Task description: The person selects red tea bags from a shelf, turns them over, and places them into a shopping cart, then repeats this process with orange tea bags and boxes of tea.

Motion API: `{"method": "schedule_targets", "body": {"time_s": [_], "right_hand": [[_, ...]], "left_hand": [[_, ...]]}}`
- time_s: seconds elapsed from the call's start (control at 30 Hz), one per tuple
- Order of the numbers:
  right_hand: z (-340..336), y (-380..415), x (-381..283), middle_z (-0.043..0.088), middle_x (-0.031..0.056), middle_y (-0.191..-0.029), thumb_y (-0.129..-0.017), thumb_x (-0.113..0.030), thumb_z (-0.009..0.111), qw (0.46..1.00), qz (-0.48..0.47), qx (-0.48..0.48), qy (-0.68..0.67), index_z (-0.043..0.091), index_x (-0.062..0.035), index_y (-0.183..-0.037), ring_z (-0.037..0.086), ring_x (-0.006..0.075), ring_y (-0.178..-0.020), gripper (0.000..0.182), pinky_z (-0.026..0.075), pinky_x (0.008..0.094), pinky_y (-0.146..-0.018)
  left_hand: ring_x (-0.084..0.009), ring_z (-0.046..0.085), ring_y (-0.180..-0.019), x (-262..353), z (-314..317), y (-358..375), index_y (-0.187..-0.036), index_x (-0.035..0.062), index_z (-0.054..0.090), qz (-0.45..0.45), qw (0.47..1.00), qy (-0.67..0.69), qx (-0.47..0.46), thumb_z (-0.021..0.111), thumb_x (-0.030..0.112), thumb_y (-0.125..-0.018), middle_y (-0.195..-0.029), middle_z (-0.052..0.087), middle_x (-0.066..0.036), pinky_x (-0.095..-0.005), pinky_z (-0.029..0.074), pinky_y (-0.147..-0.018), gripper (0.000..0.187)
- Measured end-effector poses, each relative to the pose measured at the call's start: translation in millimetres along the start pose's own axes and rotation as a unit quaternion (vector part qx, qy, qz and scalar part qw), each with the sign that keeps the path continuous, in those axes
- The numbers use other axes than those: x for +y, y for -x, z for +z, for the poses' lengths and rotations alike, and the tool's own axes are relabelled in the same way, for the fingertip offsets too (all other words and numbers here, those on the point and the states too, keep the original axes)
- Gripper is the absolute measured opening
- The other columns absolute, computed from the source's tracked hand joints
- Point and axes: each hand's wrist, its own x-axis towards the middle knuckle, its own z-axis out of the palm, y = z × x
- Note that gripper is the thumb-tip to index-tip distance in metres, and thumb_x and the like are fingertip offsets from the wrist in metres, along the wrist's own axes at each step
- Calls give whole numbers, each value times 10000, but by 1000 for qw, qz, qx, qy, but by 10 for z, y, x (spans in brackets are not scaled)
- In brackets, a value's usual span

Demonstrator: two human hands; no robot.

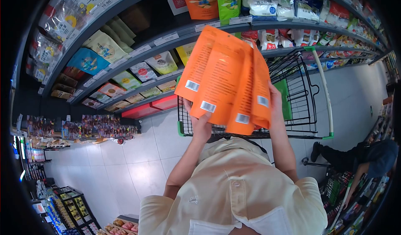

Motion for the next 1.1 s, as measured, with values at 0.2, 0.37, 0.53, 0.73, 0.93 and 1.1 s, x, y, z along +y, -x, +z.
{"method": "schedule_targets", "body": {"time_s": [0.2, 0.37, 0.53, 0.73, 0.93, 1.1], "right_hand": [[-104, -99, 73, 522, 141, -1144, -876, -151, 458, 998, -23, 30, 52, 432, -7, -1179, 531, 266, -1024, 336, 437, 393, -884], [-160, -106, 88, 521, 142, -1140, -881, -158, 453, 999, -4, 15, 43, 417, -8, -1187, 532, 265, -1023, 343, 450, 395, -870], [-107, -61, 115, 511, 149, -1150, -882, -157, 447, 1000, 8, 17, 18, 408, -15, -1195, 531, 269, -1027, 346, 448, 402, -876], [-202, -74, 102, 509, 161, -1152, -879, -155, 448, 1000, 8, 6, 5, 402, -13, -1205, 525, 282, -1036, 359, 444, 413, -880], [-201, -64, 68, 515, 215, -1129, -885, -186, 436, 998, 18, -25, -62, 395, 30, -1197, 544, 320, -1011, 382, 467, 445, -849], [-192, -98, 81, 517, 189, -1146, -879, -183, 442, 997, 10, -36, -64, 401, 21, -1206, 542, 301, -1019, 388, 453, 444, -863]], "left_hand": [[-239, 379, -1182, -104, -14, 65, -1352, 170, 118, -76, 997, -5, -16, 570, 189, -753, -1269, 369, -70, -403, 392, -928, 750], [-265, 370, -1196, -56, -114, 12, -1351, 137, 189, -114, 984, 107, -84, 484, 438, -823, -1323, 339, -76, -427, 337, -967, 676], [-274, 362, -1205, 66, -136, -43, -1342, 99, 221, -167, 971, 156, -70, 377, 536, -841, -1333, 339, -79, -429, 331, -967, 683], [-257, 397, -1183, 120, -33, -113, -1305, 82, 298, -165, 985, 44, -28, 344, 499, -860, -1304, 383, -87, -409, 349, -957, 612], [-257, 404, -1169, 98, -11, -142, -1263, 71, 339, -159, 978, 134, -1, 361, 431, -869, -1268, 416, -102, -420, 334, -957, 534], [-246, 403, -1175, 38, -13, -157, -1288, 88, 332, -160, 980, 122, 11, 355, 485, -849, -1278, 416, -83, -408, 342, -958, 592]]}}
